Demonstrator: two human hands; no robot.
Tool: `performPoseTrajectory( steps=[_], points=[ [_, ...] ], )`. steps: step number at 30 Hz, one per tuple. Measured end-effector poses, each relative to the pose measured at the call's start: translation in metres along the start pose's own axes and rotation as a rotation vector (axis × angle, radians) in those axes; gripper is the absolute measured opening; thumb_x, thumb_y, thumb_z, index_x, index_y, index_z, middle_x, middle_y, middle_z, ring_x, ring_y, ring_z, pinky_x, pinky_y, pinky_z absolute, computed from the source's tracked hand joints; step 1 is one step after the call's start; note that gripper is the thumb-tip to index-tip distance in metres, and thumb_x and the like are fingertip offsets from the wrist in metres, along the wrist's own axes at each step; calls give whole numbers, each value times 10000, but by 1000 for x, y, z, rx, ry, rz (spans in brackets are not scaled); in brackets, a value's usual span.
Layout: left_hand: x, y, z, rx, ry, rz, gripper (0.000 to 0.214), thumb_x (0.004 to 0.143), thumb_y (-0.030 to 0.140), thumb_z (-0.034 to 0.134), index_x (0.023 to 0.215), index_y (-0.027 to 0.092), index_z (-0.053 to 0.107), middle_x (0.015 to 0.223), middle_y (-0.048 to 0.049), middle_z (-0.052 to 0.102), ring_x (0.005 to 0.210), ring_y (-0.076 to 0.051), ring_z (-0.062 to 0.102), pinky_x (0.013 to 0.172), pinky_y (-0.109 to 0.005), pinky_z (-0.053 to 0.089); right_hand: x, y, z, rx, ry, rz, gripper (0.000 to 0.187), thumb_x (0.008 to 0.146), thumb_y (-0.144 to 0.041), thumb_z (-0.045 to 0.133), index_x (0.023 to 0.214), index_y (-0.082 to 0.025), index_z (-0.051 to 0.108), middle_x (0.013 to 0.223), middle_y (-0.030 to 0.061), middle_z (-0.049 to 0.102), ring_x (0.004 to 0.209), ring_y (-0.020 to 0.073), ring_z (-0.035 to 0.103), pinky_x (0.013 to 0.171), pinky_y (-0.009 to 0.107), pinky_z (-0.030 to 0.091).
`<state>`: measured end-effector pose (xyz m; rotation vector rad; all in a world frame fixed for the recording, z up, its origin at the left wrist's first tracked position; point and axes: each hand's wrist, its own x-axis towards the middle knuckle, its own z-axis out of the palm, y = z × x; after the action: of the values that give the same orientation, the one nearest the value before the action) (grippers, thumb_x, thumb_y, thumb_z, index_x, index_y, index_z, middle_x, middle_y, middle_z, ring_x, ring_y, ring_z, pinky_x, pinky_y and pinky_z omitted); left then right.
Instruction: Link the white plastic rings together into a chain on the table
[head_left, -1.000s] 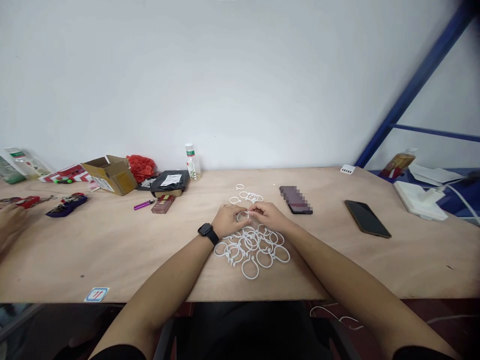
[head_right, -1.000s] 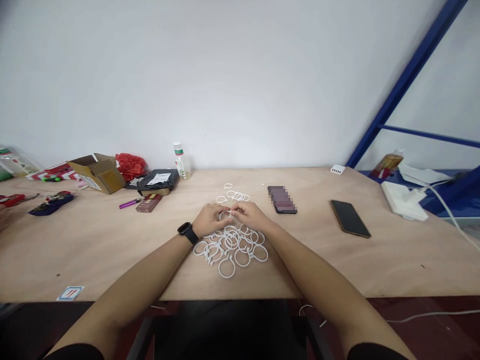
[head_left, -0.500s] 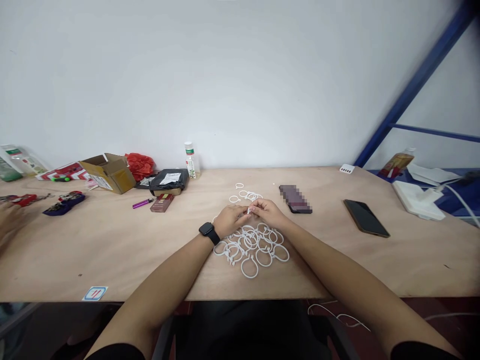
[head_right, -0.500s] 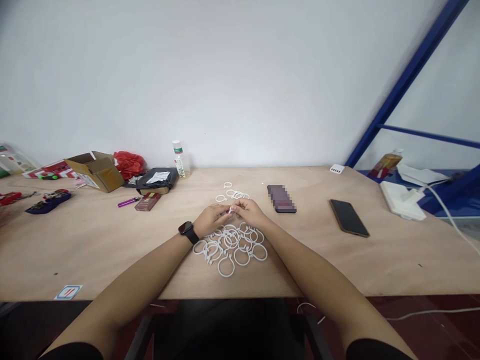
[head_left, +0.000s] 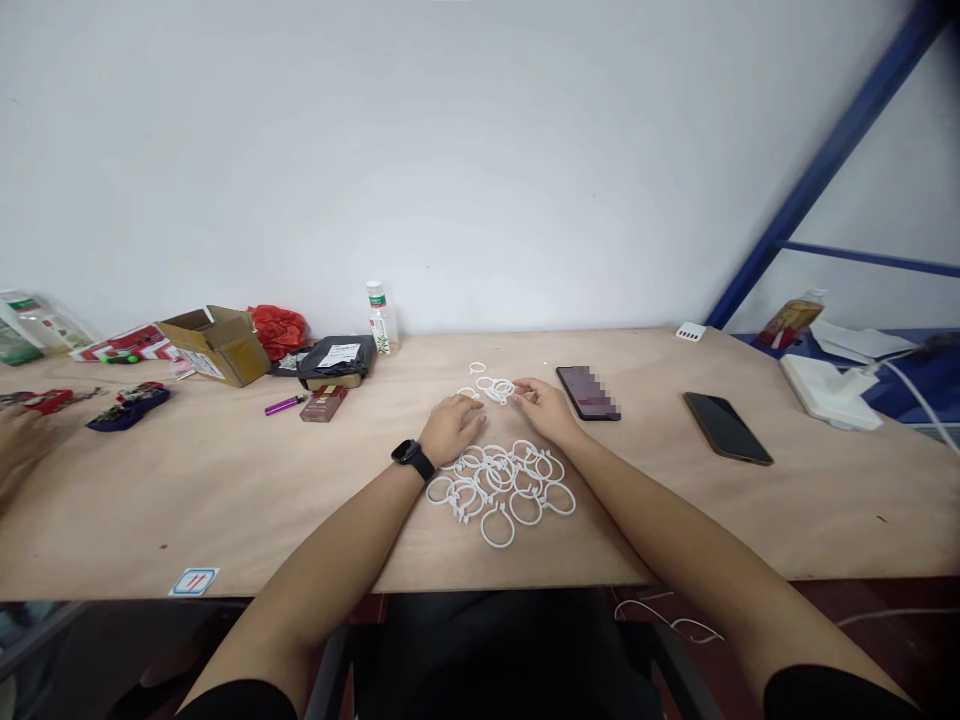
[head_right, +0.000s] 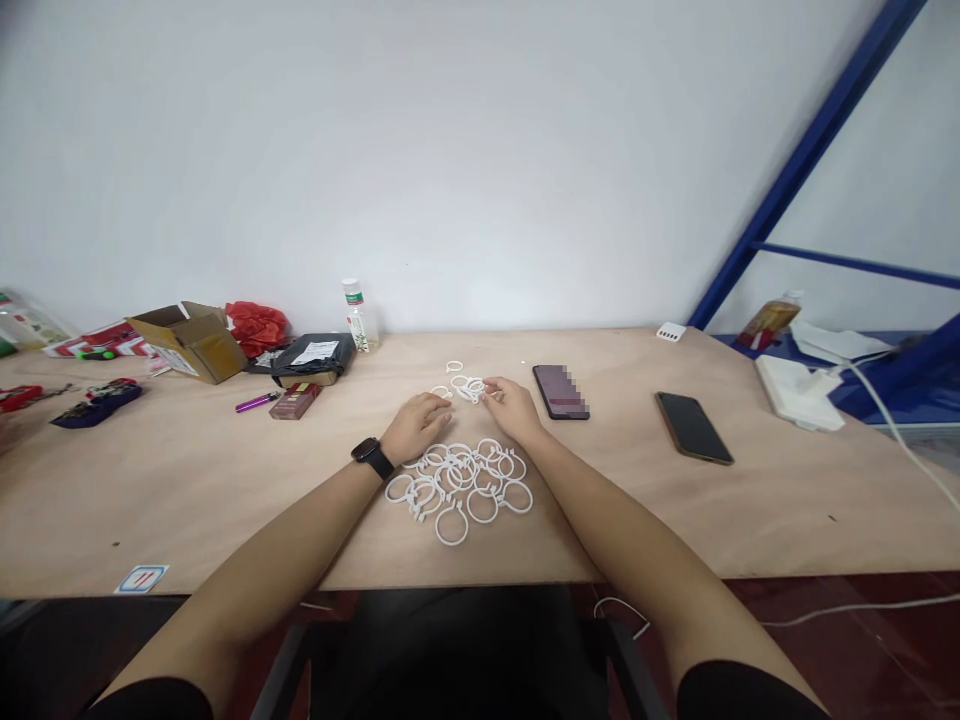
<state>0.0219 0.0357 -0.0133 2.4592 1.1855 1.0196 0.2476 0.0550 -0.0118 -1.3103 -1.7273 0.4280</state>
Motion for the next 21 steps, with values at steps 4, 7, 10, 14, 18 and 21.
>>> performPoseTrajectory(
  steps=[4, 7, 10, 14, 18, 21],
  points=[
    [-1, 3, 1, 10, -147, 69, 234, 863, 377, 598, 989, 218, 713, 1022, -51, 703, 980, -211, 617, 948, -373, 452, 1, 2, -8, 6, -171, -1, 242, 800, -301, 609, 952, -151, 722, 886, 79, 728, 717, 169, 628, 694, 296, 500],
    [-2, 9, 0, 25, -249, 113, 219, 823, 417, 647, 919, 239, 731, 1011, -23, 707, 981, -205, 612, 961, -361, 431, -3, -4, -15, 103, -454, -7, 241, 766, -277, 615, 933, -143, 723, 837, 56, 722, 693, 149, 627, 629, 250, 486],
    [-2, 12, 0, 30, -279, 101, 168, 814, 383, 654, 832, 239, 737, 988, -18, 709, 964, -194, 613, 954, -349, 425, -6, -10, -21, 133, -769, 28, 233, 707, -253, 650, 901, -155, 736, 714, 16, 701, 578, 122, 594, 514, 210, 437],
    [-1, 13, 0, 46, -259, 56, 131, 804, 314, 642, 828, 225, 736, 916, -29, 712, 894, -187, 619, 898, -332, 445, -9, -13, -21, 107, -831, -3, 167, 659, -160, 628, 781, -185, 739, 696, 5, 695, 569, 124, 591, 496, 205, 426],
    [-1, 15, 0, 37, -217, 37, 207, 819, 329, 616, 951, 210, 723, 898, -37, 714, 824, -179, 618, 838, -312, 459, -10, -14, -13, 80, -663, -72, 143, 676, -131, 591, 750, -184, 701, 652, -13, 649, 562, 118, 553, 519, 212, 412],
    [0, 17, -2, -9, -202, 40, 258, 867, 383, 570, 988, 202, 711, 857, -34, 714, 770, -170, 619, 787, -297, 465, -12, -17, -7, 73, -501, -107, 80, 723, -175, 606, 763, -177, 675, 635, -19, 614, 559, 113, 512, 538, 217, 389]
  ],
)
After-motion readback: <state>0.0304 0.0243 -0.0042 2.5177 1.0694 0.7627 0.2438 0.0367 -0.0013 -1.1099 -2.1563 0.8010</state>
